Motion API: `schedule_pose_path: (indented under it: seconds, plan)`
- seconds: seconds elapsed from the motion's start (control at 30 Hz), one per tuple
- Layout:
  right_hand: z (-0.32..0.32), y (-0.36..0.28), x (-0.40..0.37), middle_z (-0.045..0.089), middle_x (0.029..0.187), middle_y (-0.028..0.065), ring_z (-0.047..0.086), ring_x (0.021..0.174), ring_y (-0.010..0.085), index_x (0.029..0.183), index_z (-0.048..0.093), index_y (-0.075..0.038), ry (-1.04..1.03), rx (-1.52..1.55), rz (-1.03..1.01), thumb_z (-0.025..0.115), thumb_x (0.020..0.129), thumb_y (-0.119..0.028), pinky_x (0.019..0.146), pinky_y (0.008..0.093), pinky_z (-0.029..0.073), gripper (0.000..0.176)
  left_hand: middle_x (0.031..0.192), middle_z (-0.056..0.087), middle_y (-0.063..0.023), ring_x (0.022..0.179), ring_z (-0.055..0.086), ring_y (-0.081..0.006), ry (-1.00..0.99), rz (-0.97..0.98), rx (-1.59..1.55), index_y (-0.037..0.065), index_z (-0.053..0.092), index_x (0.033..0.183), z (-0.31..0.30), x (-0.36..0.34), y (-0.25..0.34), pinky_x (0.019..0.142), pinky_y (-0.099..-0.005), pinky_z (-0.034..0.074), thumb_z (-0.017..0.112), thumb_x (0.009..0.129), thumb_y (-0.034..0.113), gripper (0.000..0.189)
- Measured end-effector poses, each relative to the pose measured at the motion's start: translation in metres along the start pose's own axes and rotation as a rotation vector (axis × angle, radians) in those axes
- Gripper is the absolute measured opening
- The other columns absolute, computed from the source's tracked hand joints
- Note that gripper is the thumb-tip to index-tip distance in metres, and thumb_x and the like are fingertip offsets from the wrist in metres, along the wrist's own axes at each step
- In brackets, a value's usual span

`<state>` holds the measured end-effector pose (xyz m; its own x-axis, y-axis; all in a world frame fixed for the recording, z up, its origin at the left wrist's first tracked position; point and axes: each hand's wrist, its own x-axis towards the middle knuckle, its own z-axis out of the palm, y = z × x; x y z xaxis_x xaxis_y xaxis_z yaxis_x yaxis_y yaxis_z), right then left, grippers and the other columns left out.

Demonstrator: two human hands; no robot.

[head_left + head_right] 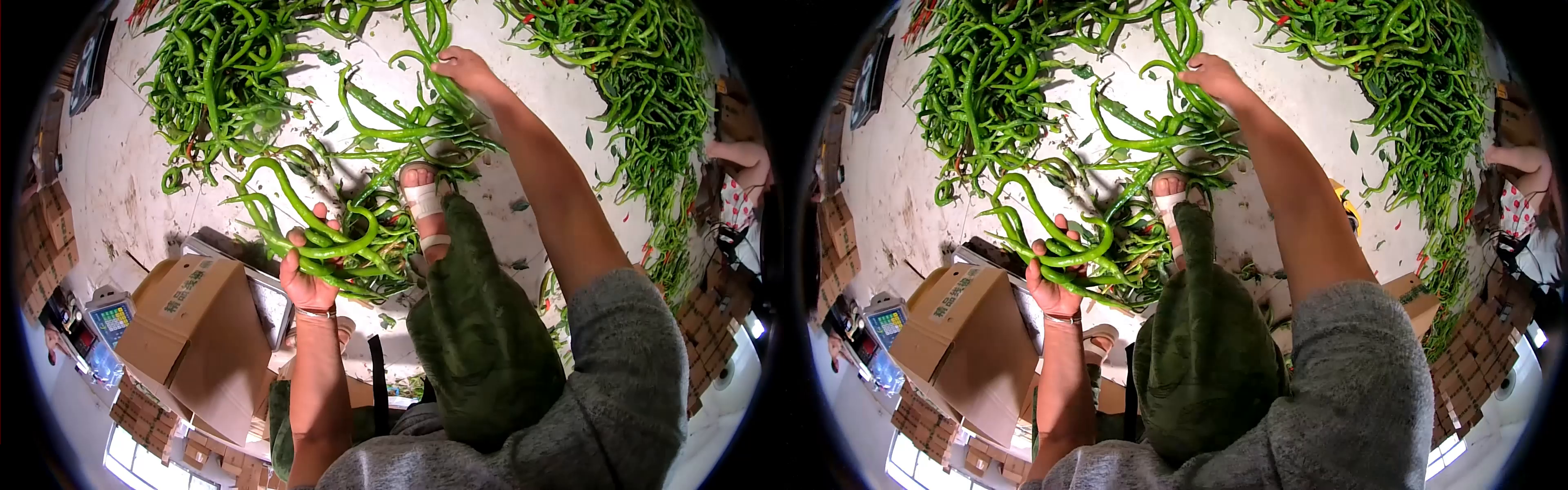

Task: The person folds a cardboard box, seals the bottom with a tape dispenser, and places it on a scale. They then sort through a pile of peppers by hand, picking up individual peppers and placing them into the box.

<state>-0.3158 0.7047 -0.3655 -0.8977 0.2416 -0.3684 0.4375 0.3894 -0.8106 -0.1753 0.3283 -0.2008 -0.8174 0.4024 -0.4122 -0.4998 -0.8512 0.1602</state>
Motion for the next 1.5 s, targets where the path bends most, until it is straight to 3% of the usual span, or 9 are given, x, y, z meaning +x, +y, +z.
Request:
schedule_pose_path:
  seconds: [0.33, 0.5, 0.57, 0.93, 1.03, 1.17, 1.27, 1.37, 1.5]
  plan:
    - [-0.033, -0.023, -0.028, 0.052, 0.066, -0.0014, 0.044, 0.056, 0.0063, 0.088, 0.059, -0.006, -0.23, 0.131, 0.165, 0.063, 0.076, -0.016, 0.049, 0.0215, 0.035, 0.016, 0.138, 0.034, -0.0138, 0.121, 0.04, -0.0342, 0.019, -0.018, 0.065, 0.01, 0.057, 0.098, -0.006, -0.003, 0.002, 0.095, -0.0518, 0.04, 0.056, 0.084, 0.02, 0.018]
    - [0.01, 0.0, -0.038, 0.062, 0.083, 0.0118, 0.058, 0.078, 0.0253, 0.089, 0.062, -0.006, -0.09, -0.435, 0.053, 0.069, 0.064, -0.041, 0.072, 0.0348, 0.045, 0.044, 0.132, 0.038, -0.0205, 0.116, 0.044, -0.0375, 0.034, -0.004, 0.012, 0.007, 0.057, 0.097, -0.004, -0.003, -0.007, 0.093, -0.0525, 0.043, 0.056, 0.084, 0.018, 0.017]
    - [0.013, -0.007, -0.04, 0.062, 0.08, 0.0113, 0.058, 0.075, 0.0218, 0.087, 0.063, -0.005, -0.059, -0.47, 0.112, 0.07, 0.065, -0.037, 0.07, 0.0335, 0.045, 0.04, 0.132, 0.038, -0.0202, 0.116, 0.044, -0.0377, 0.033, 0.0, 0.027, 0.007, 0.057, 0.098, 0.0, -0.002, -0.008, 0.092, -0.0521, 0.044, 0.056, 0.084, 0.017, 0.017]
    - [-0.08, -0.038, -0.094, 0.041, 0.056, -0.0057, 0.038, 0.052, 0.0034, 0.084, 0.064, -0.007, -0.32, 0.416, 0.363, 0.067, 0.078, -0.031, 0.044, 0.0186, 0.028, 0.025, 0.134, 0.038, -0.0185, 0.118, 0.043, -0.036, -0.01, 0.0, 0.001, 0.009, 0.057, 0.099, -0.009, 0.001, -0.01, 0.092, -0.0513, 0.044, 0.057, 0.083, 0.02, 0.019]
    - [-0.072, -0.034, -0.099, 0.043, 0.058, -0.0063, 0.039, 0.053, 0.0037, 0.084, 0.064, -0.008, -0.438, 0.654, 0.319, 0.068, 0.077, -0.028, 0.044, 0.0184, 0.028, 0.022, 0.134, 0.038, -0.0185, 0.119, 0.042, -0.0368, 0.014, -0.027, -0.028, 0.009, 0.058, 0.1, -0.011, -0.002, -0.014, 0.09, -0.0509, 0.046, 0.057, 0.084, 0.019, 0.019]
    - [-0.061, -0.032, -0.095, 0.044, 0.055, -0.0022, 0.047, 0.056, 0.0099, 0.09, 0.064, -0.009, -0.469, 0.003, 0.097, 0.07, 0.074, -0.028, 0.054, 0.0253, 0.04, 0.025, 0.134, 0.036, -0.0199, 0.119, 0.041, -0.0379, 0.012, -0.012, 0.022, 0.008, 0.058, 0.101, -0.005, -0.002, -0.017, 0.089, -0.0511, 0.047, 0.055, 0.085, 0.018, 0.019]
    - [-0.062, -0.021, -0.086, 0.052, 0.065, 0.0047, 0.054, 0.066, 0.0187, 0.1, 0.063, -0.009, -0.288, -0.28, 0.248, 0.065, 0.075, -0.033, 0.065, 0.0312, 0.043, 0.035, 0.133, 0.037, -0.0197, 0.119, 0.041, -0.0377, -0.016, -0.003, 0.02, 0.008, 0.057, 0.101, -0.004, -0.002, -0.013, 0.09, -0.0513, 0.046, 0.055, 0.085, 0.018, 0.019]
    - [-0.048, -0.017, -0.095, 0.058, 0.082, 0.0063, 0.056, 0.077, 0.0155, 0.107, 0.062, -0.007, 0.237, -0.58, -0.118, 0.063, 0.077, -0.028, 0.066, 0.0308, 0.043, 0.037, 0.132, 0.038, -0.0198, 0.119, 0.041, -0.0377, -0.02, 0.016, 0.045, 0.008, 0.057, 0.1, -0.004, -0.003, -0.01, 0.09, -0.051, 0.046, 0.055, 0.085, 0.018, 0.019]
    - [-0.014, -0.006, -0.08, 0.056, 0.099, 0.0103, 0.055, 0.09, 0.0265, 0.111, 0.06, -0.011, -0.116, -0.217, -0.382, 0.062, 0.078, -0.014, 0.086, 0.0328, 0.044, 0.034, 0.131, 0.039, -0.0197, 0.117, 0.043, -0.0373, 0.038, 0.009, 0.007, 0.007, 0.058, 0.098, -0.009, -0.007, -0.011, 0.089, -0.0503, 0.047, 0.056, 0.084, 0.018, 0.018]
